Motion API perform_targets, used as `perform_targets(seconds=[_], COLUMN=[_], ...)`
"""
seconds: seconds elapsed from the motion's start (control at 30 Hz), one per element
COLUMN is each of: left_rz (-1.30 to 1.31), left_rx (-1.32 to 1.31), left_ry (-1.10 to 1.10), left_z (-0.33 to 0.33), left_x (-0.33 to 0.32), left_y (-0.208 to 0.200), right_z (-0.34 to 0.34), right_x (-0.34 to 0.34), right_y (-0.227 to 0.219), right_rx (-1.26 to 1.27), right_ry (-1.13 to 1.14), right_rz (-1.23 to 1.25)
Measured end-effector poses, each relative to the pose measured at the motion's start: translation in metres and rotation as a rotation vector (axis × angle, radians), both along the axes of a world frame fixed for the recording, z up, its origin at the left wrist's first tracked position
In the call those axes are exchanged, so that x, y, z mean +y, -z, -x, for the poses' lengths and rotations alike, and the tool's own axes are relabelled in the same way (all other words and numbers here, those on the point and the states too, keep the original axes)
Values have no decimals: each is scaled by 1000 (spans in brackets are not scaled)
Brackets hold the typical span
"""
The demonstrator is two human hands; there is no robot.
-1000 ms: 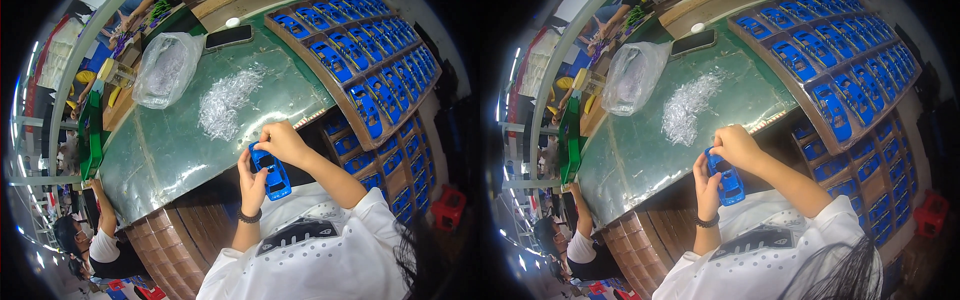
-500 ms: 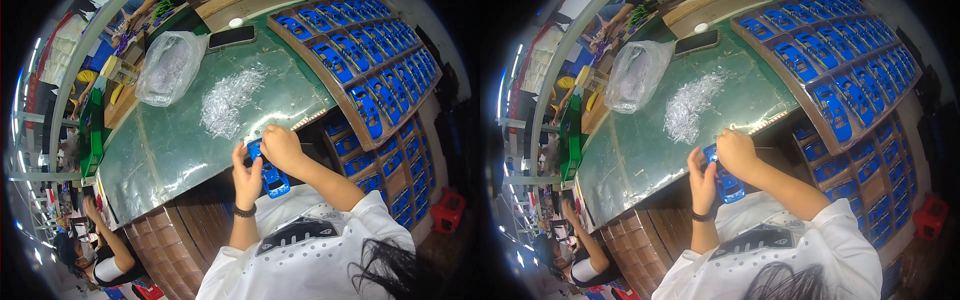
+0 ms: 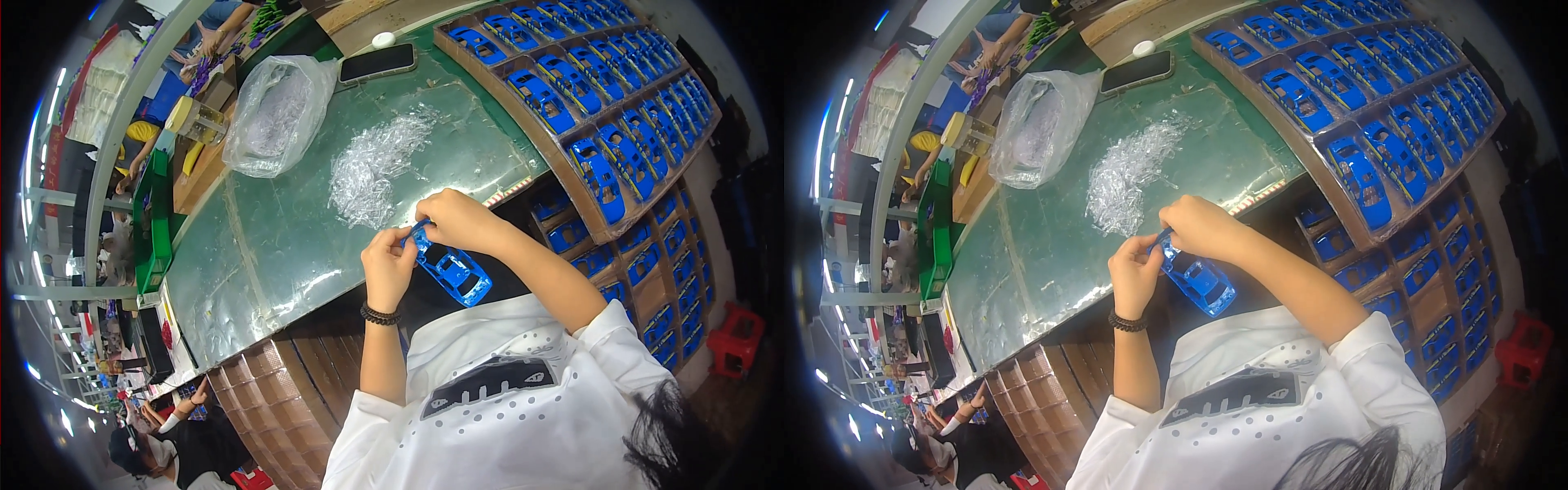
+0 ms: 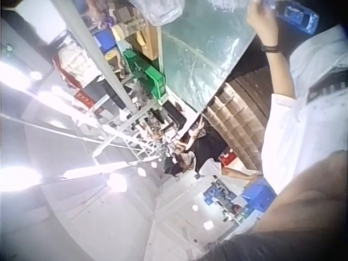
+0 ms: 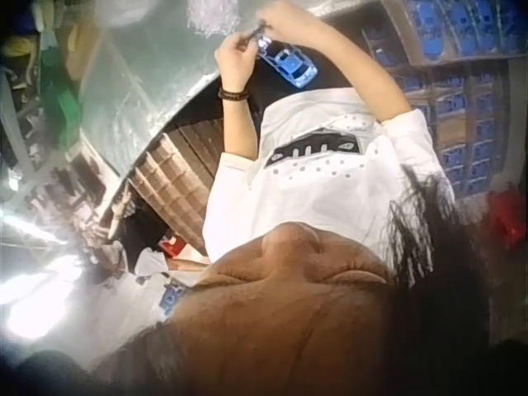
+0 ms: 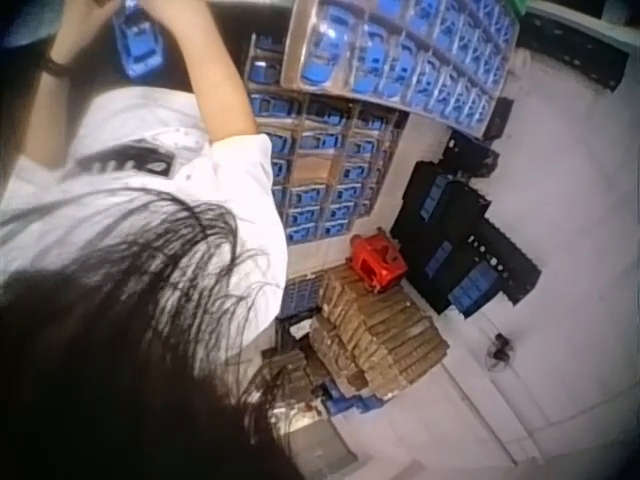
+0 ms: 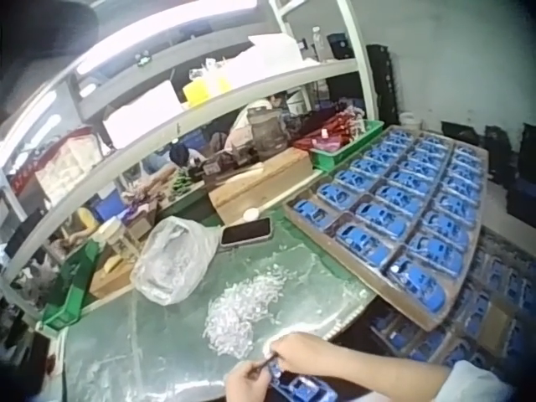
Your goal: The person assembles toy car bodies by inserting plastic windows into the car shells using a small tool and placing the assembled car shells into a tray.
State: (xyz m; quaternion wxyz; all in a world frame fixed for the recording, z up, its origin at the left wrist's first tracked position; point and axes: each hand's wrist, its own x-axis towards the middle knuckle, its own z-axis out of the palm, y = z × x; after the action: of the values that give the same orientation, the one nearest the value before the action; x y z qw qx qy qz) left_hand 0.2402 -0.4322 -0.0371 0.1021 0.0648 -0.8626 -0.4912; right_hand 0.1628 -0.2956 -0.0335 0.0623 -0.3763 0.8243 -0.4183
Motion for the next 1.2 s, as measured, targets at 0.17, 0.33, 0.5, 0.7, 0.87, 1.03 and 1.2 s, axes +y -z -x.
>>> perform_targets(seconds=[0.17, 0.33, 0.5, 0.7, 0.87, 1.03, 1.2], left_rz=[-92, -325, -493, -78, 360, 569, 551], left_rx=[-65, -204, -403, 62, 467, 385, 85], left_ry=[74, 417, 779, 1510, 1624, 1783, 1745], left_z=[19, 39, 16, 10, -17, -33, -31], left_x=[5, 21, 84, 252, 367, 416, 418], left_y=[3, 23, -4, 24, 79, 119, 130], right_z=[-6, -15, -87, -165, -157, -148, -146], right_x=[5, 42, 138, 330, 420, 446, 427], right_y=[3, 18, 15, 66, 90, 112, 103], right_rx=[-139, 42, 98, -102, 7, -154, -44], right_ry=[286, 486, 692, 1570, 1517, 1380, 1407], right_rz=[69, 310, 323, -227, -304, -507, -400])
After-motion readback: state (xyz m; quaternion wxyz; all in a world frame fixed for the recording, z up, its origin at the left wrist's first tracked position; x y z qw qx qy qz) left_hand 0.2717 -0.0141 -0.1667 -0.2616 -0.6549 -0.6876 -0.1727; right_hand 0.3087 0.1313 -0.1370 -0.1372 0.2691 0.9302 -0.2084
